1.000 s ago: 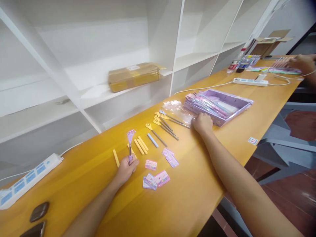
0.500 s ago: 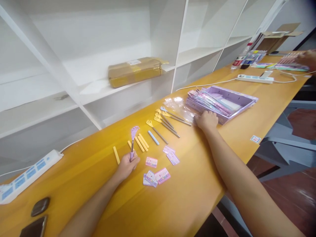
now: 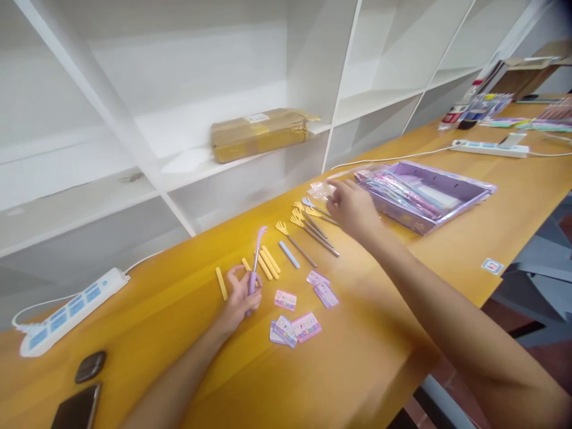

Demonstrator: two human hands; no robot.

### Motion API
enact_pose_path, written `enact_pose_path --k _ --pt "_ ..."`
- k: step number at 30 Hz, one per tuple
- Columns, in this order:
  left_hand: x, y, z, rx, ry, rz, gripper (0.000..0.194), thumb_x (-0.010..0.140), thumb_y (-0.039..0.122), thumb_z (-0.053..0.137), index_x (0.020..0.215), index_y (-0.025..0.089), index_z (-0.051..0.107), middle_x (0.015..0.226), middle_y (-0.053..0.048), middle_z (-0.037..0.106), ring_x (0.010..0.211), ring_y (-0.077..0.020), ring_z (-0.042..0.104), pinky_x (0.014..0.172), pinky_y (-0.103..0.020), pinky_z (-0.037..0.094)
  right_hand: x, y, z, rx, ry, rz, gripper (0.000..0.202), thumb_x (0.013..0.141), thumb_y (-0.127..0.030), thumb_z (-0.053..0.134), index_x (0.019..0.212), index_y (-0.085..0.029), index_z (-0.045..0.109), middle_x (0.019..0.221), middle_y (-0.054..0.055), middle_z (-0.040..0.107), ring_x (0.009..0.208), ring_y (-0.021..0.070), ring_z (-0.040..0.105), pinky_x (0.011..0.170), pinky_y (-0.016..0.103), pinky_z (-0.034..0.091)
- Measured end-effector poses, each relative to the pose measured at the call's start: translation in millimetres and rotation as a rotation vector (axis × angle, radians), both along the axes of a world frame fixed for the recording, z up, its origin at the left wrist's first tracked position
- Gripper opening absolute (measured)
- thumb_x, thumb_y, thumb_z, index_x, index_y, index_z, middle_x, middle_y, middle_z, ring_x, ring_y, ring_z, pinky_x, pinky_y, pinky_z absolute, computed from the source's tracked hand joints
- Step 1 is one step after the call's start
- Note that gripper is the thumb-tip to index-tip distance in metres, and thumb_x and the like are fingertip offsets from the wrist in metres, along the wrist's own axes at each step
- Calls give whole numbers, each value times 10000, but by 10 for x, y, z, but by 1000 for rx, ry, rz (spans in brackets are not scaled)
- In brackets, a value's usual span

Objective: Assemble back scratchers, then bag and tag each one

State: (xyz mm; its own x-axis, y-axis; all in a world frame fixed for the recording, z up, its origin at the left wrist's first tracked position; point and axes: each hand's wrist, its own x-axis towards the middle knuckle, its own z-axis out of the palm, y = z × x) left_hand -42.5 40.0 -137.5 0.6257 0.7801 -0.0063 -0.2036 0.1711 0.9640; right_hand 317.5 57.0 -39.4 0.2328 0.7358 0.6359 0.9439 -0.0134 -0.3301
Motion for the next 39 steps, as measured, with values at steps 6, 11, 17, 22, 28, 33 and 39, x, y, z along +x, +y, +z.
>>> enact_pose_path --k 6,11,17,22,28,33,39 --pt "-50 32 -143 -27 66 69 609 643 488 884 1065 246 517 856 38 531 551 -59 360 470 -216 252 -1723 -306 -15 -378 -85 688 459 893 -94 589 1348 -147 577 1101 117 696 804 192 658 687 283 486" --pt "-64 55 -199 -103 92 136 512 683 454 872 981 233 519 658 87 418 513 -70 332 473 -211 240 -1984 -380 -291 -308 145 1051 417 925 -41 522 1326 -150 563 1136 116 668 954 194 653 795 302 530" --pt "-1 101 -113 -110 142 23 395 868 547 756 957 186 624 622 80 398 462 -49 249 449 -219 167 -1577 -353 -543 -11 814 779 157 980 -218 523 1100 -197 623 1006 55 643 920 170 619 849 326 521" --pt "-8 76 -87 155 276 -78 381 879 537 753 865 158 715 730 6 580 580 -93 475 551 -231 362 -1639 -399 -818 -349 1142 785 430 920 -554 659 1097 -163 646 988 53 652 888 168 617 808 302 517" --pt "27 58 -21 333 245 -87 353 849 523 791 811 173 796 937 -70 707 915 -214 643 868 -327 482 -1576 -490 -689 -334 1352 762 480 867 -655 713 908 -178 683 850 29 634 806 157 589 784 299 505" --pt "25 80 -56 285 136 129 312 857 458 801 750 167 761 823 -59 711 782 -184 639 760 -305 494 -1190 -587 -508 -150 1643 750 402 947 -593 665 1068 -215 731 793 -2 521 702 112 499 723 266 519" --pt "27 94 -129 155 65 371 367 802 469 850 723 161 666 703 -8 650 595 -111 551 587 -241 451 -1179 -789 -597 -434 1076 946 476 1032 -557 552 850 -150 718 636 -3 486 594 118 499 572 246 419"
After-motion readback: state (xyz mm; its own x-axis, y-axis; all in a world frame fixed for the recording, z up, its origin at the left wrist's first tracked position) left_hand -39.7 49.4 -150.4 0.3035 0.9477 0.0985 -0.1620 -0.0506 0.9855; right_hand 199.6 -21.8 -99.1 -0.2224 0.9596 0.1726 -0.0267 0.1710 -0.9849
